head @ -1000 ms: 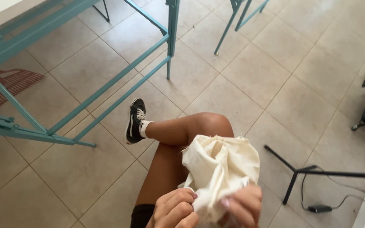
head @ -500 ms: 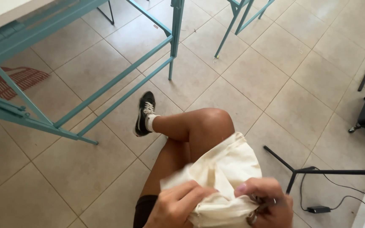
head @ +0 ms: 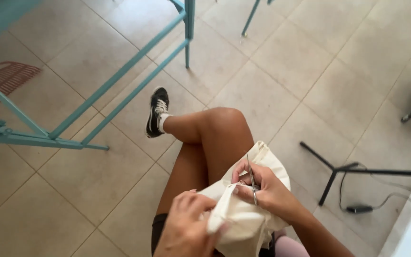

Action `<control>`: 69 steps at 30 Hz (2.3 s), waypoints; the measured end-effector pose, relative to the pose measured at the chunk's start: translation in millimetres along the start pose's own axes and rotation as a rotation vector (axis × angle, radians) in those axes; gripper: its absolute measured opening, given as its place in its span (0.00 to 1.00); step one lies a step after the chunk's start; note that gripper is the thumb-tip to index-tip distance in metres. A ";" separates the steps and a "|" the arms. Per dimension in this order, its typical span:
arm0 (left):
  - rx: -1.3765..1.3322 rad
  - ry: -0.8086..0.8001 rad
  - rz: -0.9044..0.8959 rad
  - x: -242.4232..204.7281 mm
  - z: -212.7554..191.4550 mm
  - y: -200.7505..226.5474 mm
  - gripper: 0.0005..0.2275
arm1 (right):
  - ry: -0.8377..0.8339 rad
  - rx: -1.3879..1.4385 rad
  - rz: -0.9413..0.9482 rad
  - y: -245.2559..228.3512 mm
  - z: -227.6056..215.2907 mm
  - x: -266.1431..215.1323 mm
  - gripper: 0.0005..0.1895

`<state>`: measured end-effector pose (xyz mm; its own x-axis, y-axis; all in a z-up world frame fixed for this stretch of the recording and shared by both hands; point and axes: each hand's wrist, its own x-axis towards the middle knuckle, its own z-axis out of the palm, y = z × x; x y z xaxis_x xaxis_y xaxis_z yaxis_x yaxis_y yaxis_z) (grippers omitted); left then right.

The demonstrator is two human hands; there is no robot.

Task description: Trimming excess fabric and loose threads from a white garment using scissors.

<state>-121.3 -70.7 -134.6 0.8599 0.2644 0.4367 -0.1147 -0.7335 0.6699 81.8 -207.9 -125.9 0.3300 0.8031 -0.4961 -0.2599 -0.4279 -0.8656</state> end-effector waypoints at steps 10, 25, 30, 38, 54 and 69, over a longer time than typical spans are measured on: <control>0.056 0.432 -0.273 44.1 -11.9 33.3 0.13 | 0.116 -0.340 -0.436 -50.8 0.8 -34.3 0.07; -0.812 -0.530 -0.316 48.0 -46.8 -4.1 0.18 | 0.008 0.110 -0.135 -26.5 4.1 -18.4 0.17; -0.668 -0.410 -0.205 34.0 -21.0 -12.6 0.05 | 0.166 -0.012 -0.382 -28.8 1.9 -8.1 0.11; -0.802 -0.422 -0.185 45.1 -32.0 -1.8 0.06 | 0.144 -0.184 -0.609 -40.0 4.6 -6.5 0.13; -0.613 -0.118 -0.088 18.7 -0.3 -25.5 0.07 | -0.277 0.084 0.051 41.6 45.9 51.2 0.14; -0.629 -0.124 -0.181 7.6 -2.2 -24.7 0.18 | -0.486 -0.952 -0.021 12.0 -22.6 -69.2 0.17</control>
<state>-113.0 -49.2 -146.5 0.9395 0.2475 0.2369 -0.1990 -0.1687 0.9654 76.4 -278.0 -103.5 -0.1259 0.8031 -0.5823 0.6267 -0.3906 -0.6743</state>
